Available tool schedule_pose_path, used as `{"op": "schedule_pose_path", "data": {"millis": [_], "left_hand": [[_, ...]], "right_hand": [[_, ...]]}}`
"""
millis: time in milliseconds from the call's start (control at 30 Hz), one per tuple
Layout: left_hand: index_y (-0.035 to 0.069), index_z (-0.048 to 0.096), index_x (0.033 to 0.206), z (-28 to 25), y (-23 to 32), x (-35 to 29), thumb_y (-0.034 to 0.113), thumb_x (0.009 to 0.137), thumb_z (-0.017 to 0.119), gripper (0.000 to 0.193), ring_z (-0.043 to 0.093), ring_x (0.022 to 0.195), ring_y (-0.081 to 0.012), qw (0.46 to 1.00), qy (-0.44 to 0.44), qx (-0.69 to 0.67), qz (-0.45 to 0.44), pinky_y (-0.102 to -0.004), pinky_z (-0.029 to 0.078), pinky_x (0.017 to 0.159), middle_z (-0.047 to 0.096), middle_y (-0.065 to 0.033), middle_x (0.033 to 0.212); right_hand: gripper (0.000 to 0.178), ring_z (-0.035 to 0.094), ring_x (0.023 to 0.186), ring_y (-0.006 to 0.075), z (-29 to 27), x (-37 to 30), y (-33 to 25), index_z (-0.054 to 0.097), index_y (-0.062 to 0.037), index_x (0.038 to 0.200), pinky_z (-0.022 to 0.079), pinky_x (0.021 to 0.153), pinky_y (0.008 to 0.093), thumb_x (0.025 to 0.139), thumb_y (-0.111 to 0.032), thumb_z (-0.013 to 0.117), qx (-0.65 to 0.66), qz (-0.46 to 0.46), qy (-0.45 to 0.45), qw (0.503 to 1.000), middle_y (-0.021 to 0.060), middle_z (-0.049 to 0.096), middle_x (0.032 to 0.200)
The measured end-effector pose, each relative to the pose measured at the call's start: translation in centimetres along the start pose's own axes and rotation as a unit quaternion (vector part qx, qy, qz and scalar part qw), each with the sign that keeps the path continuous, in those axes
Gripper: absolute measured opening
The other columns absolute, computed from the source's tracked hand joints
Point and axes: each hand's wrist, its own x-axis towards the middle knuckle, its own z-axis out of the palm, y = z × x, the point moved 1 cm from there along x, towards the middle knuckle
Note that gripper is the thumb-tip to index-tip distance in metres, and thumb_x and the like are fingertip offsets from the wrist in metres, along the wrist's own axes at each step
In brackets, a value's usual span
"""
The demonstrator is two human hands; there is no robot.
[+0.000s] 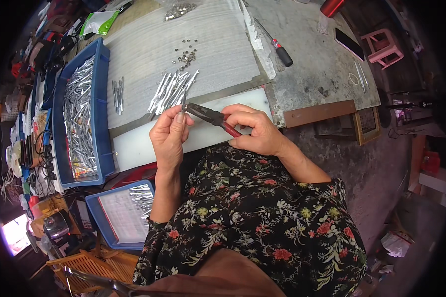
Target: The person repeatedly picks up metal strips and crimps small metal pieces onto their ends using pliers.
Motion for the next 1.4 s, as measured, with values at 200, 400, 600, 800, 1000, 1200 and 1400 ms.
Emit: {"op": "schedule_pose_path", "data": {"millis": [200,400,600,800,1000,1200,1400], "left_hand": [[-0.003,0.053,0.104,0.0,0.2,-0.1,0.008,0.087,0.047,0.021,0.033,0.048,0.0007,1.0,-0.012,-0.006,-0.012,-0.0129,0.025,0.042,0.054,-0.0017,0.072],[-0.002,0.054,0.102,0.1,0.2,-0.2,0.008,0.087,0.048,0.02,0.033,0.049,0.0009,1.0,-0.009,-0.002,-0.02,-0.0136,0.026,0.043,0.054,-0.0013,0.071],[-0.004,0.054,0.1,0.3,0.2,-0.4,0.009,0.085,0.051,0.02,0.04,0.049,-0.0025,0.997,0.01,0.08,0.013,-0.0149,0.029,0.043,0.055,-0.0038,0.069],[-0.004,0.055,0.098,0.9,0.1,-0.7,0.008,0.085,0.051,0.019,0.049,0.063,-0.0061,0.939,0.044,0.281,0.194,-0.0175,0.038,0.055,0.055,-0.0025,0.069],[-0.003,0.054,0.1,0.8,0.2,-0.4,0.009,0.085,0.051,0.019,0.04,0.051,-0.002,0.989,0.042,0.123,0.072,-0.0147,0.03,0.045,0.054,-0.0022,0.069],[-0.003,0.053,0.101,1.0,0.5,-0.4,0.009,0.086,0.05,0.02,0.035,0.047,-0.0007,0.993,0.032,0.098,0.049,-0.0142,0.026,0.041,0.053,-0.0017,0.068],[-0.003,0.053,0.101,0.7,0.3,-0.4,0.009,0.086,0.05,0.02,0.035,0.047,-0.0008,0.994,0.02,0.101,0.044,-0.0145,0.026,0.041,0.053,-0.002,0.068]], "right_hand": [[0.024,0.052,0.091,0.0222,0.0,-0.1,0.0,0.054,-0.0005,0.077,0.041,0.077,0.0305,0.055,-0.003,0.064,-0.029,0.006,0.004,1.0,0.0141,0.052,0.102],[0.022,0.052,0.091,0.0238,0.0,-0.1,0.0,0.054,-0.0003,0.075,0.041,0.077,0.0316,0.056,-0.004,0.064,-0.06,-0.019,0.009,0.998,0.0148,0.053,0.102],[0.02,0.053,0.085,0.021,-0.2,0.0,-0.1,0.052,0.0006,0.073,0.042,0.074,0.0311,0.056,-0.003,0.062,-0.13,-0.069,0.007,0.989,0.0151,0.053,0.1],[0.018,0.052,0.076,0.0121,-0.5,-0.1,1.3,0.053,0.0005,0.074,0.042,0.071,0.0248,0.058,-0.002,0.06,0.38,0.181,-0.092,0.902,0.0138,0.053,0.099],[0.02,0.05,0.082,0.0141,-0.2,0.0,0.3,0.054,-0.0004,0.076,0.04,0.073,0.026,0.057,-0.001,0.062,0.073,0.018,-0.014,0.997,0.0101,0.051,0.1],[0.021,0.05,0.086,0.0169,-0.3,0.1,-0.4,0.054,-0.0008,0.075,0.04,0.075,0.0275,0.056,-0.002,0.063,0.012,0.001,-0.014,1.0,0.0104,0.052,0.099],[0.021,0.052,0.089,0.0211,-0.3,0.0,0.1,0.053,-0.0001,0.074,0.041,0.076,0.0291,0.056,-0.003,0.063,-0.035,-0.024,0.002,0.999,0.0124,0.052,0.1]]}}
